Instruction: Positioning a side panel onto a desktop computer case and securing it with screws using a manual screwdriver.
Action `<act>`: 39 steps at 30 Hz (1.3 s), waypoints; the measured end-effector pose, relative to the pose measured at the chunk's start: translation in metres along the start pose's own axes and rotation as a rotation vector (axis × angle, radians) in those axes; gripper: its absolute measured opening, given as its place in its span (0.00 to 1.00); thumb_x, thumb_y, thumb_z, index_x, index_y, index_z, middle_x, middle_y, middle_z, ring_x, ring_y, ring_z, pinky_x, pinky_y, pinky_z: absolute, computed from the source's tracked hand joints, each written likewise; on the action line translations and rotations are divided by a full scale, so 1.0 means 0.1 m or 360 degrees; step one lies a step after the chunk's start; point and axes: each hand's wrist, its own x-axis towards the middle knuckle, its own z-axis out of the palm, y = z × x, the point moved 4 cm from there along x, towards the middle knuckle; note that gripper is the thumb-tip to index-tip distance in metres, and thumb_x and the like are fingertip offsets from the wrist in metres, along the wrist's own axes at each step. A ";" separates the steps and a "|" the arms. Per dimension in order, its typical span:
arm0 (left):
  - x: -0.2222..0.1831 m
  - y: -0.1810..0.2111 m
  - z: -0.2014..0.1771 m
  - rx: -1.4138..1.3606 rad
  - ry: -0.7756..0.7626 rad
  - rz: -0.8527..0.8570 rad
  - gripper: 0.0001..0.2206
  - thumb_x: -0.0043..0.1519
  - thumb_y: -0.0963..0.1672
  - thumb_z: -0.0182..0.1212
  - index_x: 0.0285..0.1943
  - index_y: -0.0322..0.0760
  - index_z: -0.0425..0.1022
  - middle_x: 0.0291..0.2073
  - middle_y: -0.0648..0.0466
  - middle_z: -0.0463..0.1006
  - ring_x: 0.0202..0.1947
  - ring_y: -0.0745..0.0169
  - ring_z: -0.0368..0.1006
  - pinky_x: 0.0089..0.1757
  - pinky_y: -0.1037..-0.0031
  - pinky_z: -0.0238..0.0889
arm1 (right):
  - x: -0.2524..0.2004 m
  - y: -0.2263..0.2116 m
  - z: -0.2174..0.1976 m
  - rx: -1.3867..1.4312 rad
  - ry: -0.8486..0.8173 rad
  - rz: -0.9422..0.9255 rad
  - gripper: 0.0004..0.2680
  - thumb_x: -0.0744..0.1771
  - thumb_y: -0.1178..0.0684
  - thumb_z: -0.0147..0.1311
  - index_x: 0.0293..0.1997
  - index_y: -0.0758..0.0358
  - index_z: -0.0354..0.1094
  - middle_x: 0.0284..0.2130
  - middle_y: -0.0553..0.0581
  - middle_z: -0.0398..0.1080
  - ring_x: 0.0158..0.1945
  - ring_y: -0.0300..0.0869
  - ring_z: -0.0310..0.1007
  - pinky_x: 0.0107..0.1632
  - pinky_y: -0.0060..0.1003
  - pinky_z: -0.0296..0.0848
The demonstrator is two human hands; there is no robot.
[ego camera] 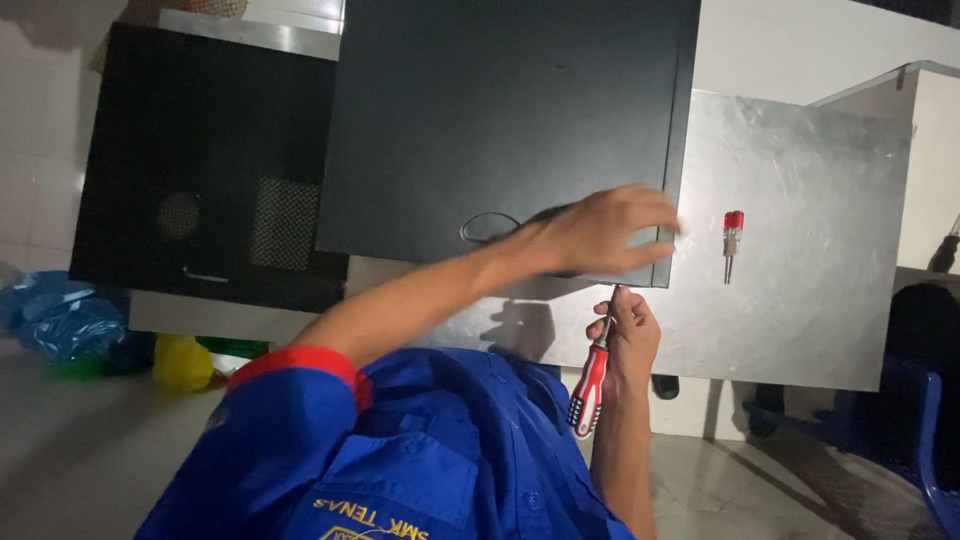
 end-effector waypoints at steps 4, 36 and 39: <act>-0.62 0.58 -0.18 -0.0373 -0.0129 -0.0360 0.10 0.59 0.51 0.63 0.29 0.49 0.75 0.23 0.62 0.76 0.29 0.59 0.78 0.36 0.68 0.71 | 0.26 0.34 -0.25 -0.0007 0.0001 -0.0043 0.04 0.70 0.56 0.54 0.39 0.62 0.65 0.22 0.65 0.70 0.15 0.44 0.73 0.17 0.28 0.67; -1.63 0.61 0.71 -0.1818 -0.0474 -0.1428 0.12 0.60 0.47 0.70 0.43 0.32 0.79 0.39 0.53 0.84 0.40 0.71 0.78 0.44 0.81 0.69 | -0.05 -0.19 -0.09 -0.0207 -0.0211 0.0031 0.09 0.66 0.56 0.62 0.40 0.77 0.73 0.25 0.65 0.70 0.25 0.45 0.69 0.31 0.34 0.66; -1.28 0.87 0.30 -0.1115 -0.0643 -0.1606 0.23 0.45 0.57 0.68 0.22 0.49 0.54 0.19 0.65 0.55 0.23 0.72 0.49 0.28 0.74 0.41 | -0.04 -0.21 -0.09 -0.0311 -0.0279 0.0024 0.12 0.69 0.54 0.57 0.45 0.81 0.73 0.27 0.67 0.72 0.26 0.48 0.70 0.31 0.39 0.72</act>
